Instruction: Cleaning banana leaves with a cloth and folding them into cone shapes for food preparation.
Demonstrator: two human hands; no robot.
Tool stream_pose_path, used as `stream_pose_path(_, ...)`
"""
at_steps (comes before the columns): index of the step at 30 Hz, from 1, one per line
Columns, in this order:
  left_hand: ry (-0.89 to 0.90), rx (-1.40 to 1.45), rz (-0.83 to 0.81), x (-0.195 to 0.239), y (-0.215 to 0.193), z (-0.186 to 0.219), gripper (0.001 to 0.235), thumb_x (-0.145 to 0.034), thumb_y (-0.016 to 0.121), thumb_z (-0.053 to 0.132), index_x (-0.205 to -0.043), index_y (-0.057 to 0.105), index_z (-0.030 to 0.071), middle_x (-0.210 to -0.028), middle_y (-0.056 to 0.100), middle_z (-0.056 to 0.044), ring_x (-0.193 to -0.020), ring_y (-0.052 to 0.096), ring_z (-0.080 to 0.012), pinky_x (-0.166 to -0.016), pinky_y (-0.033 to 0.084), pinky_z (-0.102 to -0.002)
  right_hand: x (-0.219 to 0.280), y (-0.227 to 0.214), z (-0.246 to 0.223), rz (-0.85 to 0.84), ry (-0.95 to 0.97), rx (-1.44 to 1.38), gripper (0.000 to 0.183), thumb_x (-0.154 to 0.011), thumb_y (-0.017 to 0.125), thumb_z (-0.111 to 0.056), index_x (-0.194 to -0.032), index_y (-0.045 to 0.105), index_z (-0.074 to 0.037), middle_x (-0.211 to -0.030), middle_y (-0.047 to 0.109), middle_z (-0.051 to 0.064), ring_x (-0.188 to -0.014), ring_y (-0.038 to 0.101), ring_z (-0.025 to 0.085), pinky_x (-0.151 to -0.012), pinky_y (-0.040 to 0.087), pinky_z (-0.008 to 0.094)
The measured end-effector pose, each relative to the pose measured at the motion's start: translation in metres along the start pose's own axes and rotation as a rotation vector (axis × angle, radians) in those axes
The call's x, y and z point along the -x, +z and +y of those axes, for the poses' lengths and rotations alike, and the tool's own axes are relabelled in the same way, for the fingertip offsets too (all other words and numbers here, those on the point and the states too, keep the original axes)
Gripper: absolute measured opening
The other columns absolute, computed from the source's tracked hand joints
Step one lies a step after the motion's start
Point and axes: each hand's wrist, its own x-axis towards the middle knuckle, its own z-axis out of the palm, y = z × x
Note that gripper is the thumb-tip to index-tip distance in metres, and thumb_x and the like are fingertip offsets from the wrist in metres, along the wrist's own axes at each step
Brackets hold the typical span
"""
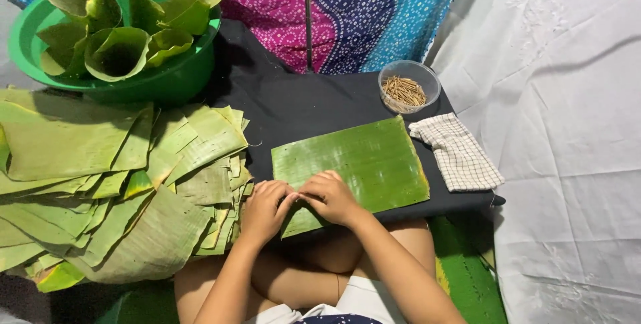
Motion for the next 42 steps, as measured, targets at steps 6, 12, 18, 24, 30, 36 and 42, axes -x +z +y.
stream_pose_path(6, 0.009, 0.010, -0.006, 0.001, -0.008, 0.009, 0.026, -0.101, 0.061, 0.038, -0.083, 0.068, 0.021, -0.094, 0.077, 0.006, -0.117, 0.067, -0.0194, -0.111, 0.042, -0.044, -0.004, -0.016, -0.014, -0.012, 0.039, -0.111, 0.016, -0.102, 0.063, -0.025, -0.090, 0.073, -0.020, -0.087, 0.072, -0.002, -0.089, 0.070, 0.021, -0.094, 0.048, 0.037)
stream_pose_path(12, 0.011, -0.036, -0.027, -0.003, -0.020, 0.024, 0.010, -0.092, 0.073, 0.030, -0.091, 0.074, 0.020, -0.098, 0.076, 0.002, -0.118, 0.066, -0.0231, -0.109, 0.044, -0.046, 0.012, -0.013, 0.001, 0.095, 0.073, -0.550, 0.025, -0.094, 0.058, -0.015, -0.070, 0.062, -0.011, -0.105, 0.069, 0.011, -0.095, 0.064, 0.026, -0.091, 0.047, 0.043)
stream_pose_path(18, -0.093, -0.104, -0.215, 0.000, -0.023, 0.028, 0.043, -0.091, 0.073, 0.041, -0.129, 0.065, 0.022, -0.138, 0.060, 0.001, -0.142, 0.047, -0.0240, -0.122, 0.030, -0.051, 0.032, -0.083, -0.016, -0.038, 0.129, -0.121, 0.023, -0.093, 0.054, -0.009, -0.075, 0.066, -0.004, -0.090, 0.074, 0.019, -0.089, 0.071, 0.041, -0.088, 0.051, 0.052)
stream_pose_path(24, 0.142, -0.146, -0.259, 0.043, -0.015, 0.035, 0.075, -0.074, 0.084, 0.032, -0.142, 0.056, 0.016, -0.160, 0.043, -0.003, -0.149, 0.034, -0.0242, -0.119, 0.024, -0.048, 0.096, -0.117, 0.007, 0.178, 0.500, 0.506, 0.031, -0.099, 0.053, -0.028, -0.097, 0.076, -0.007, -0.112, 0.074, -0.003, -0.108, 0.062, 0.017, -0.117, 0.028, 0.044)
stream_pose_path(30, 0.199, -0.046, 0.036, 0.036, -0.024, 0.048, 0.028, -0.088, 0.068, 0.013, -0.115, 0.072, 0.009, -0.126, 0.074, -0.001, -0.121, 0.067, -0.0208, -0.103, 0.050, -0.039, 0.064, -0.071, -0.041, 0.133, 0.139, 0.484, 0.035, -0.087, 0.067, -0.022, -0.120, 0.068, -0.013, -0.139, 0.063, 0.005, -0.134, 0.054, 0.022, -0.122, 0.024, 0.056)
stream_pose_path(36, 0.222, -0.142, 0.216, 0.033, -0.032, 0.049, 0.024, -0.086, 0.067, 0.008, -0.109, 0.072, 0.014, -0.114, 0.077, 0.006, -0.113, 0.071, -0.0133, -0.109, 0.044, -0.042, 0.060, -0.050, -0.044, 0.108, -0.014, 0.548, 0.052, -0.082, 0.065, -0.004, -0.132, 0.065, -0.019, -0.133, 0.071, -0.005, -0.130, 0.061, 0.018, -0.123, 0.024, 0.051)
stream_pose_path(42, 0.206, -0.049, 0.284, 0.031, -0.052, 0.041, 0.029, -0.085, 0.068, 0.000, -0.112, 0.070, 0.007, -0.114, 0.077, -0.001, -0.108, 0.072, -0.0215, -0.101, 0.052, -0.038, 0.099, -0.131, 0.027, 0.217, 0.291, 0.646, 0.067, -0.070, 0.058, 0.004, -0.129, 0.069, -0.026, -0.126, 0.074, -0.010, -0.128, 0.063, 0.013, -0.128, 0.025, 0.055)
